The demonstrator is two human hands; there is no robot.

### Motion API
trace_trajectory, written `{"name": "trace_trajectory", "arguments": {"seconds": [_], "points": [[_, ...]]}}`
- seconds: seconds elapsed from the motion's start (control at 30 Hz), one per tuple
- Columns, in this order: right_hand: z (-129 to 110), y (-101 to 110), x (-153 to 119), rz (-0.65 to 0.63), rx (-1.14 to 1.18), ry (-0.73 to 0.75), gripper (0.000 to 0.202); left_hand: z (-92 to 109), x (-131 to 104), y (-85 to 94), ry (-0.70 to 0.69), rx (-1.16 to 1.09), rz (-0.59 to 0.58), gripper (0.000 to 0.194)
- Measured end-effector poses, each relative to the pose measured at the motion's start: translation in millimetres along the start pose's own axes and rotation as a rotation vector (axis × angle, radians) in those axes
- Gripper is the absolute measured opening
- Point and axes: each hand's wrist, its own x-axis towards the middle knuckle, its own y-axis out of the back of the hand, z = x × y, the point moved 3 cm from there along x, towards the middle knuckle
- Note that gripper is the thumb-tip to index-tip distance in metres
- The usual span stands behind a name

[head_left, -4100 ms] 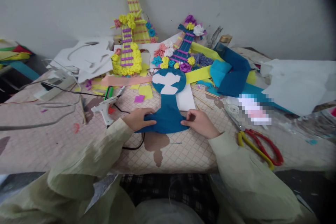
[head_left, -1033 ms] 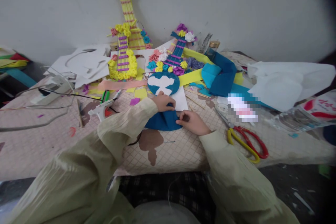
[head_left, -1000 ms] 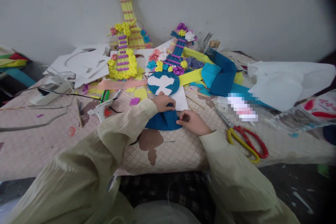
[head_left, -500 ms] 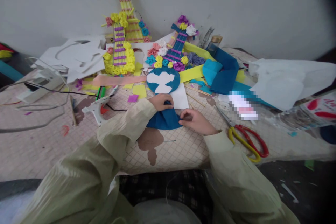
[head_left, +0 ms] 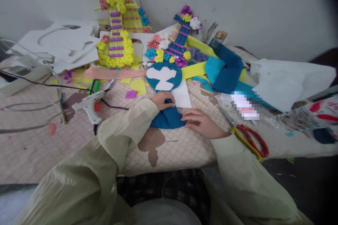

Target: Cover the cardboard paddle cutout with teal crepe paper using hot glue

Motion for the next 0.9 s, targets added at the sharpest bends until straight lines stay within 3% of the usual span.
{"name": "trace_trajectory", "arguments": {"seconds": [0.47,0.67,0.9], "points": [[-0.1,-2.3,-0.2,0.035,-0.133,0.096,0.016,-3.4,-2.7,9.6,0.061,-0.307,0.007,0.015],[-2.3,-3.4,-1.1,0.086,-0.088,0.063,0.013,-4.9,-4.3,8.1,0.028,-0.277,0.052,0.015],[-5.3,-3.8,2.4,0.105,-0.002,-0.037,0.01,-6.9,-3.2,3.8,0.026,-0.088,0.064,0.017]]}}
